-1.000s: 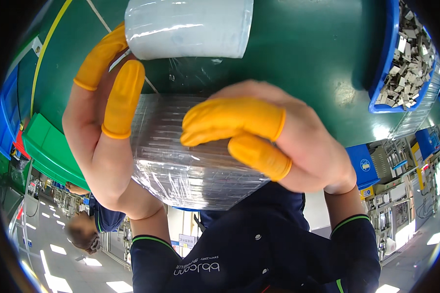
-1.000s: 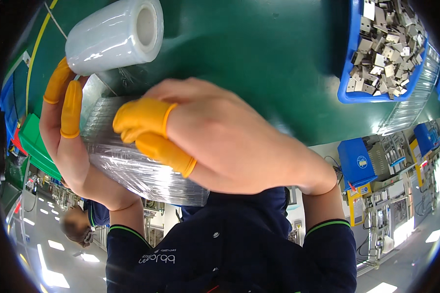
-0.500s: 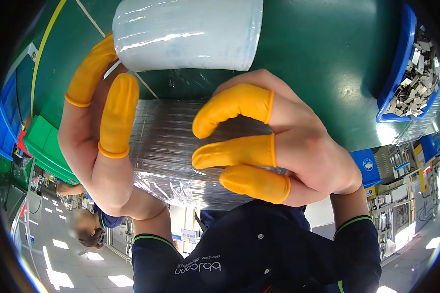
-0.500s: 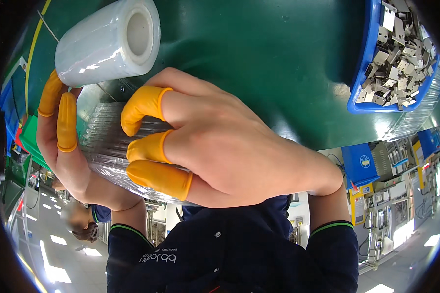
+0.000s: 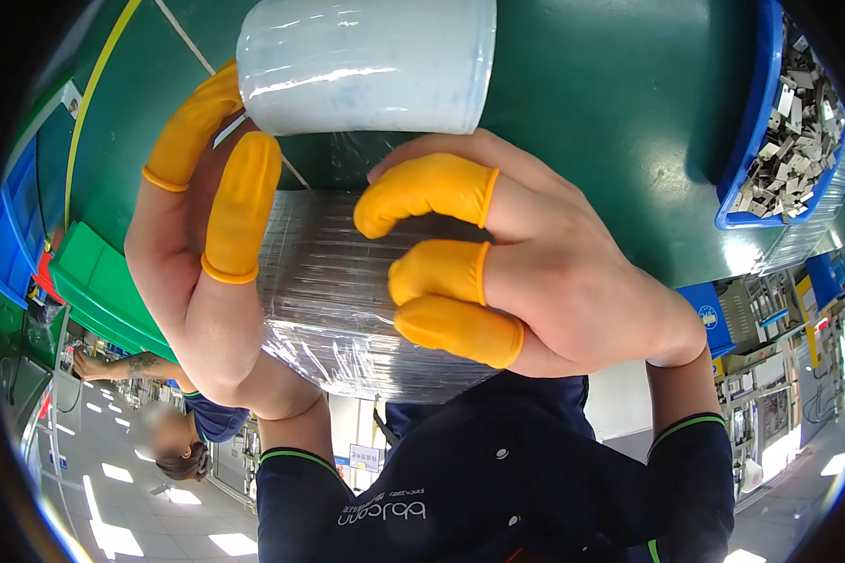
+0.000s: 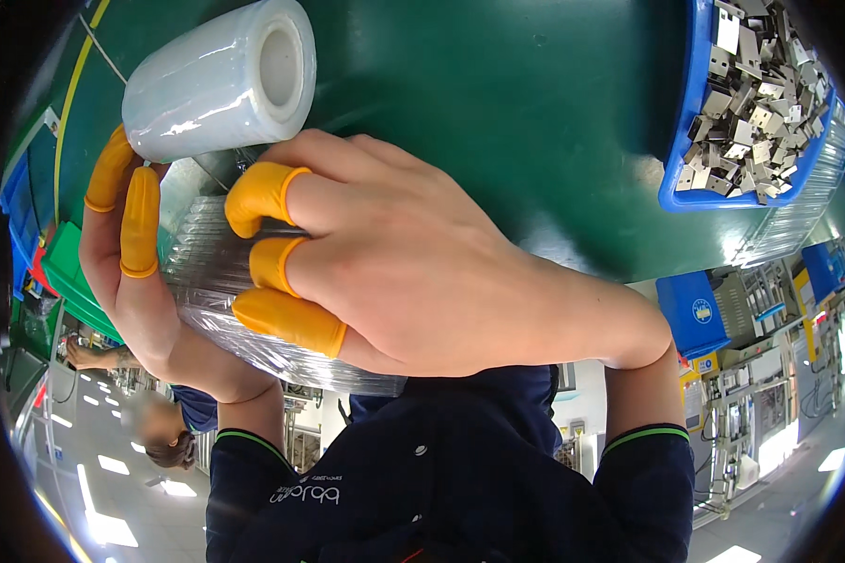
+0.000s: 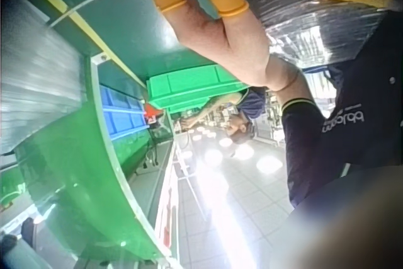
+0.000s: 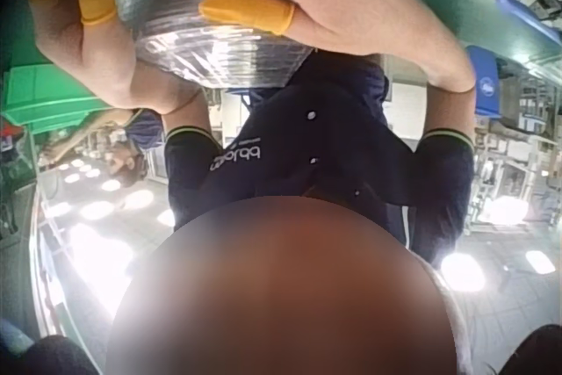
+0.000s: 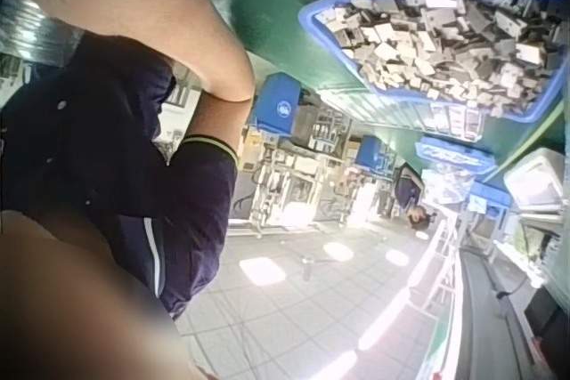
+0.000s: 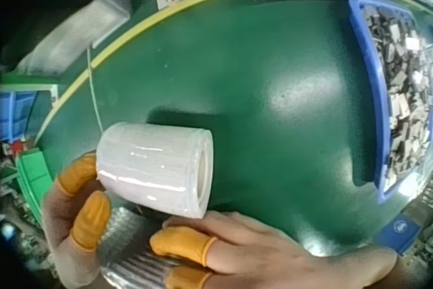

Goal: The person wraps a stack of small rectangular items with clear plastic film using a handheld dispenser. They rotate the stack to cover all sides, tear the film, and secure the package with tape. The wrapped stack is then placed on the table.

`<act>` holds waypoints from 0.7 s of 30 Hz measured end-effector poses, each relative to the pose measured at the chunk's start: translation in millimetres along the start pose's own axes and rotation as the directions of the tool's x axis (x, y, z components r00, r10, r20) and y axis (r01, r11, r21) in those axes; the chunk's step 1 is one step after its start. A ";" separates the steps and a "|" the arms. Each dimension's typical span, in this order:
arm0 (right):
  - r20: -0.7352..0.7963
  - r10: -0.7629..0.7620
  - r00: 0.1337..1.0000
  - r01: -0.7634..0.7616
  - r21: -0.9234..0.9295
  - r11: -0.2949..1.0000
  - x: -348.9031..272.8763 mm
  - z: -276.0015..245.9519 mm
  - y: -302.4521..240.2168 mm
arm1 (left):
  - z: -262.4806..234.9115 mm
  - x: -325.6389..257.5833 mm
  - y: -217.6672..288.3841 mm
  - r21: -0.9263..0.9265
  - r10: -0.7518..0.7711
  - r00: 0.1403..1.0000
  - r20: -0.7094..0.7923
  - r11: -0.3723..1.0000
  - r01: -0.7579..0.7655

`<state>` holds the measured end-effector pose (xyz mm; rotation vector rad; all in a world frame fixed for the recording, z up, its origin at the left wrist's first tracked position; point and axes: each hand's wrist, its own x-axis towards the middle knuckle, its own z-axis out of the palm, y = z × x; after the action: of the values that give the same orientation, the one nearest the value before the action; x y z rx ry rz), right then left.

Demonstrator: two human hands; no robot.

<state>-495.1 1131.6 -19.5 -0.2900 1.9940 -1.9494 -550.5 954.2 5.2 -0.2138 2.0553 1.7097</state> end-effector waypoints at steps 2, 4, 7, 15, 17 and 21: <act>-0.029 -0.031 0.999 0.031 -0.007 1.000 -0.2 0.5 0.1 | -3.1 1.3 0.2 -0.005 -0.001 1.000 0.007 1.000 0.002; -0.041 -0.061 0.997 0.061 -0.005 0.998 -2.5 -0.7 3.4 | -4.4 2.2 -0.1 0.005 0.000 1.000 0.012 1.000 0.000; -0.035 -0.091 0.995 0.090 -0.018 0.996 -3.3 -1.7 9.6 | -2.8 2.7 -0.1 0.031 0.003 1.000 -0.012 1.000 -0.003; 0.057 -0.048 0.997 0.055 -0.128 0.990 4.5 -3.7 -3.6 | 0.0 0.9 0.8 0.052 0.011 0.999 -0.041 0.999 -0.009; 0.027 -0.063 0.998 0.065 -0.123 0.990 3.2 -1.2 -0.5 | -1.6 1.4 0.0 0.043 0.004 1.000 -0.024 0.999 -0.003; 0.012 -0.063 0.998 0.064 -0.111 0.992 0.7 -0.4 -0.2 | -3.6 1.5 0.1 0.009 -0.002 1.000 -0.013 1.000 0.002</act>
<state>-495.9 1131.7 -19.4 -0.3938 2.1158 -1.8742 -552.7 951.0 5.1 -0.2252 2.0712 1.7016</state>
